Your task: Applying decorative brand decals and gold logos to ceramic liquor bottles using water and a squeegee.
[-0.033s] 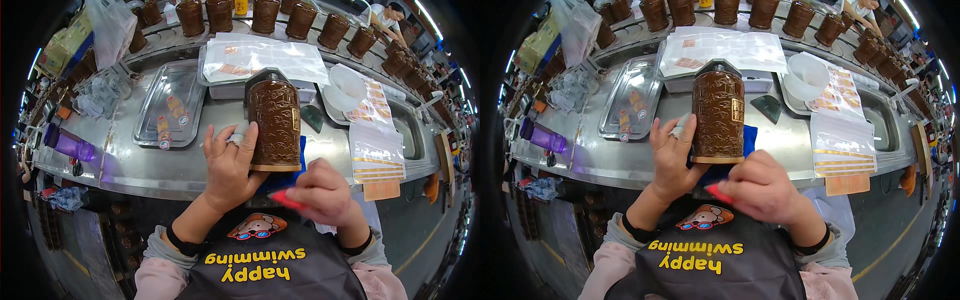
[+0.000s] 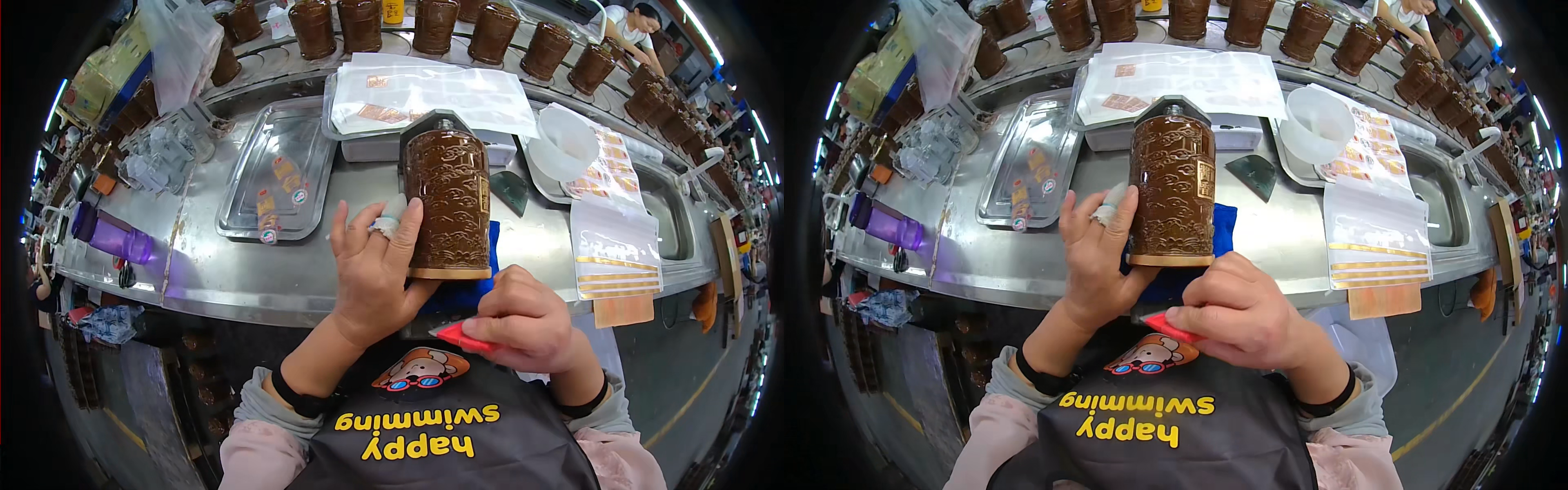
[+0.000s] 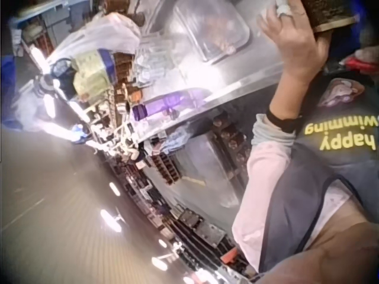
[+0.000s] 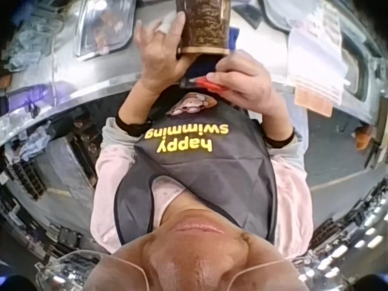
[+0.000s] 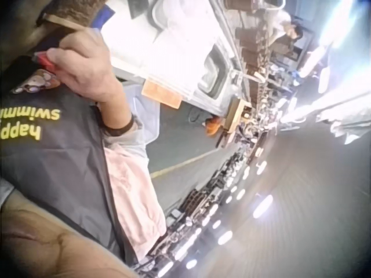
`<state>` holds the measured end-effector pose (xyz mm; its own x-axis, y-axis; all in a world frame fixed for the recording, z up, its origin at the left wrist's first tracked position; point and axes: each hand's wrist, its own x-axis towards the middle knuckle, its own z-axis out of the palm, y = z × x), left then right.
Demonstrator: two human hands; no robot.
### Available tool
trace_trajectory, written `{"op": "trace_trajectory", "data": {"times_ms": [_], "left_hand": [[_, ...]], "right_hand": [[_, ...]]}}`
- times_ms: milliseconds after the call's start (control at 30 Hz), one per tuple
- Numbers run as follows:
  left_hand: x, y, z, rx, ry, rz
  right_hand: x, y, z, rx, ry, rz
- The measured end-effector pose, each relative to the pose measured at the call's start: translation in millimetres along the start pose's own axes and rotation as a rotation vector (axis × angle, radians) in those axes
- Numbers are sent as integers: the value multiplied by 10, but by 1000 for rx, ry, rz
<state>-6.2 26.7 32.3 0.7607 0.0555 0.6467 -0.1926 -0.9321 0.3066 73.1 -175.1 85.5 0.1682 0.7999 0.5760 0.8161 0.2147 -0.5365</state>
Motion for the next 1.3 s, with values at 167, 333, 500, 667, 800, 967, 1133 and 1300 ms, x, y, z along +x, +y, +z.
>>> {"op": "trace_trajectory", "data": {"times_ms": [167,333,500,667,800,967,1133,1300], "left_hand": [[-120,-96,72,-120,94,3],[-340,-94,64,-194,222,234],[-227,-62,72,-204,201,365],[-383,-121,55,-199,173,315],[-444,-115,-30,-180,140,251],[-317,-201,-113,-231,122,35],[486,-283,128,-985,18,-708],[1065,-651,523,-1688,-234,-973]], "right_hand": [[-92,130,-34,-12,348,305],[-195,216,101,419,518,677],[-198,288,163,455,536,751],[-240,335,164,423,523,727],[-246,310,126,494,616,717],[-242,346,50,290,672,492],[-257,437,174,-174,215,332],[-191,556,299,-353,303,248]]}}
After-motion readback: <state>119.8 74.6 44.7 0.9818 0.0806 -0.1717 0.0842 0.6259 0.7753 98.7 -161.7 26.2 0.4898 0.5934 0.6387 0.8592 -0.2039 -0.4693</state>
